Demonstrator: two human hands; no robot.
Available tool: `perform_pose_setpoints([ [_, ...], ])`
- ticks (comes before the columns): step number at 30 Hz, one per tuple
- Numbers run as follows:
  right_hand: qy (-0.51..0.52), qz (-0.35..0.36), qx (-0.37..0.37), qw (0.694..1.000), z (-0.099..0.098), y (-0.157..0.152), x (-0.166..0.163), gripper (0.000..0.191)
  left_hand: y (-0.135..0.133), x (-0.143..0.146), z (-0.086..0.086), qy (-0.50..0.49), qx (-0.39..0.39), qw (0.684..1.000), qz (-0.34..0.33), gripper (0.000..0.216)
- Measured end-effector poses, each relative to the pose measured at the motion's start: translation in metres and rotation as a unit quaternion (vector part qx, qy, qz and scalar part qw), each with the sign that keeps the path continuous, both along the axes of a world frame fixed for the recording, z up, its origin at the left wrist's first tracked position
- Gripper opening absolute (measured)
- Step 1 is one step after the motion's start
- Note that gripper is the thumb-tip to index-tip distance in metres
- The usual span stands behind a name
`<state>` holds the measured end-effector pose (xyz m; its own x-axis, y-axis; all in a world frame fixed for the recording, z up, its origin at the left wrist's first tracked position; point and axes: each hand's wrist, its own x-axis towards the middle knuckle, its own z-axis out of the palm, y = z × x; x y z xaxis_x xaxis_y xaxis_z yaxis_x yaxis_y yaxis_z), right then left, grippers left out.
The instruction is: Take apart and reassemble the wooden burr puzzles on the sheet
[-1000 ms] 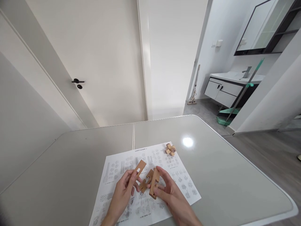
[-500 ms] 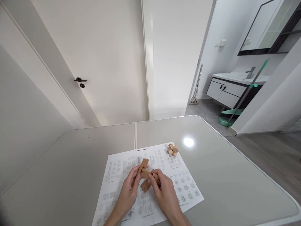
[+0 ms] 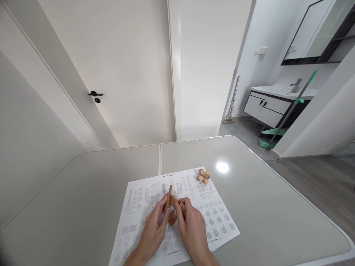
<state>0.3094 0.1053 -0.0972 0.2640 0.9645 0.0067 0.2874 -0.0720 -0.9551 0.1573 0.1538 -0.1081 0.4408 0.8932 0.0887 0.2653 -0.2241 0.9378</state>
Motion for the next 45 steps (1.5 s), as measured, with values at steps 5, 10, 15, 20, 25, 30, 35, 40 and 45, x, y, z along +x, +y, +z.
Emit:
perform_pose_setpoints([
  [5, 0.049, 0.062, 0.022, 0.997, 0.007, -0.001, 0.001, 0.038, -0.002, 0.002, 0.002, 0.002, -0.024, 1.000, 0.014, 0.039],
  [10, 0.094, 0.082, 0.043, 0.991, 0.011, -0.007, -0.002, 0.040, 0.000, 0.002, -0.001, -0.036, -0.045, 0.997, 0.046, 0.034],
  [15, 0.153, 0.100, 0.002, 0.983, 0.010, -0.008, 0.002, 0.047, 0.005, -0.001, -0.012, -0.051, -0.020, 0.995, 0.082, 0.038],
  [20, 0.205, 0.127, -0.026, 0.970, 0.004, -0.006, 0.005, 0.045, 0.005, -0.001, -0.010, -0.054, -0.005, 0.992, 0.110, 0.039],
  [25, 0.206, 0.106, -0.041, 0.972, 0.000, -0.006, 0.000, 0.050, 0.004, -0.002, -0.007, -0.034, 0.029, 0.994, 0.096, 0.036],
  [30, 0.198, 0.104, -0.057, 0.973, 0.002, -0.005, 0.001, 0.050, 0.002, -0.003, -0.009, 0.008, 0.058, 0.995, 0.079, 0.036],
  [35, 0.185, 0.084, -0.050, 0.978, 0.000, -0.003, 0.000, 0.049, -0.001, -0.001, -0.007, 0.027, 0.084, 0.995, 0.038, 0.037],
  [40, 0.224, 0.137, -0.048, 0.964, 0.011, -0.004, 0.002, 0.046, 0.002, -0.002, -0.005, 0.013, 0.076, 0.996, 0.048, 0.042],
  [45, 0.214, 0.195, -0.044, 0.956, 0.016, -0.011, 0.008, 0.046, 0.005, -0.004, -0.012, 0.036, 0.096, 0.993, 0.057, 0.038],
])
